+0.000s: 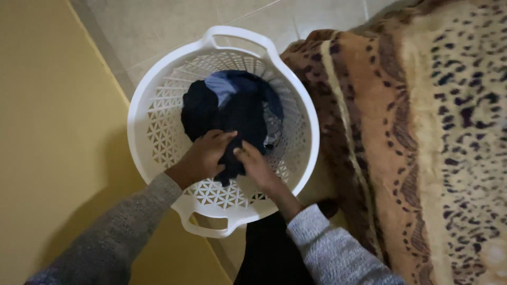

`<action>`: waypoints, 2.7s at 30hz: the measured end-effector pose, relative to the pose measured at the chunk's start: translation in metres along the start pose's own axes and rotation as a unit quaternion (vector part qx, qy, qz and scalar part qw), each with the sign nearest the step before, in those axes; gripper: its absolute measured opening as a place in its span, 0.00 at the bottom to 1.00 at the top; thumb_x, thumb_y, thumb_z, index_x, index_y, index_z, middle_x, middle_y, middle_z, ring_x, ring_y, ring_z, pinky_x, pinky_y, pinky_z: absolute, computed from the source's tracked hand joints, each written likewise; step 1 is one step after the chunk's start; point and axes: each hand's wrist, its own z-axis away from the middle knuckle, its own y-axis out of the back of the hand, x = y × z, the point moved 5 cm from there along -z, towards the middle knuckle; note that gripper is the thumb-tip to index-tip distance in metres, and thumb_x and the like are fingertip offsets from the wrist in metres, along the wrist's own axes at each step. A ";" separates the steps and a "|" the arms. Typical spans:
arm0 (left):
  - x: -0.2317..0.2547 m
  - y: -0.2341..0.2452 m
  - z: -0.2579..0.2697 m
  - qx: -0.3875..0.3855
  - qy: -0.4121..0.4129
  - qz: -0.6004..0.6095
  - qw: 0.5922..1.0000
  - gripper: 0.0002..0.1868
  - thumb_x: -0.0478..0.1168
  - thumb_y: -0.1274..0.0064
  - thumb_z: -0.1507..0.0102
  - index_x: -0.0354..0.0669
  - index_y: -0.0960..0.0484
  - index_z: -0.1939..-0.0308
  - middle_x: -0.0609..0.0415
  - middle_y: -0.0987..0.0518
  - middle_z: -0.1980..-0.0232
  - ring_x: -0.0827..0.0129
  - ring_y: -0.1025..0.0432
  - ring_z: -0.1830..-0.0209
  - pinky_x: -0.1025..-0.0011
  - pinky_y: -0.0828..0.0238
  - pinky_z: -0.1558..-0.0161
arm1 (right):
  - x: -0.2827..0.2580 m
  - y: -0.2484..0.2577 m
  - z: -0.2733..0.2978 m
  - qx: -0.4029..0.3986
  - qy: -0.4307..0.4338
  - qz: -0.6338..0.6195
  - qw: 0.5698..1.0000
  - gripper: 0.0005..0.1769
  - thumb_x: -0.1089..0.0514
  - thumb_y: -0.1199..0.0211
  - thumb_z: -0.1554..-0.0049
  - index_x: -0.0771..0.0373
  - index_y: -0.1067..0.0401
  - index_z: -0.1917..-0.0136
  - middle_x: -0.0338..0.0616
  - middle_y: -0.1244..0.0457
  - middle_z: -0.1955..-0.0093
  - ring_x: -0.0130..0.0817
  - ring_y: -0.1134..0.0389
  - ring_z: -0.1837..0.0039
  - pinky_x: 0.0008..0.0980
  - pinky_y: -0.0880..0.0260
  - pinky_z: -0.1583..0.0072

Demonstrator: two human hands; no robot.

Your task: Folding a red and black flannel shirt and a black t-shirt.

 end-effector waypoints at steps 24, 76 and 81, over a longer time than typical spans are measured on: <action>0.288 0.006 -0.172 0.040 0.010 0.431 0.901 0.16 0.44 0.58 0.27 0.34 0.23 0.44 0.55 0.22 0.54 0.74 0.30 0.53 0.73 0.32 0.48 | -0.177 0.246 0.304 0.369 0.135 -0.461 0.796 0.09 0.54 0.43 0.38 0.59 0.30 0.46 0.39 0.32 0.48 0.32 0.30 0.46 0.35 0.29 0.45; 0.592 -0.069 -0.341 -0.060 -0.178 0.218 0.958 0.19 0.32 0.54 0.42 0.30 0.18 0.49 0.44 0.14 0.58 0.63 0.20 0.58 0.69 0.26 0.53 | -0.250 0.371 0.586 0.539 0.338 -0.342 0.692 0.28 0.54 0.42 0.35 0.67 0.38 0.25 0.46 0.36 0.36 0.36 0.33 0.38 0.39 0.31 0.38; 0.639 -0.047 -0.331 -0.108 -0.147 0.239 0.954 0.15 0.31 0.52 0.41 0.29 0.17 0.52 0.46 0.14 0.61 0.67 0.21 0.62 0.70 0.25 0.57 | -0.276 0.346 0.540 0.555 0.237 -0.155 0.782 0.40 0.53 0.37 0.42 0.64 0.49 0.22 0.43 0.42 0.27 0.32 0.38 0.30 0.34 0.35 0.33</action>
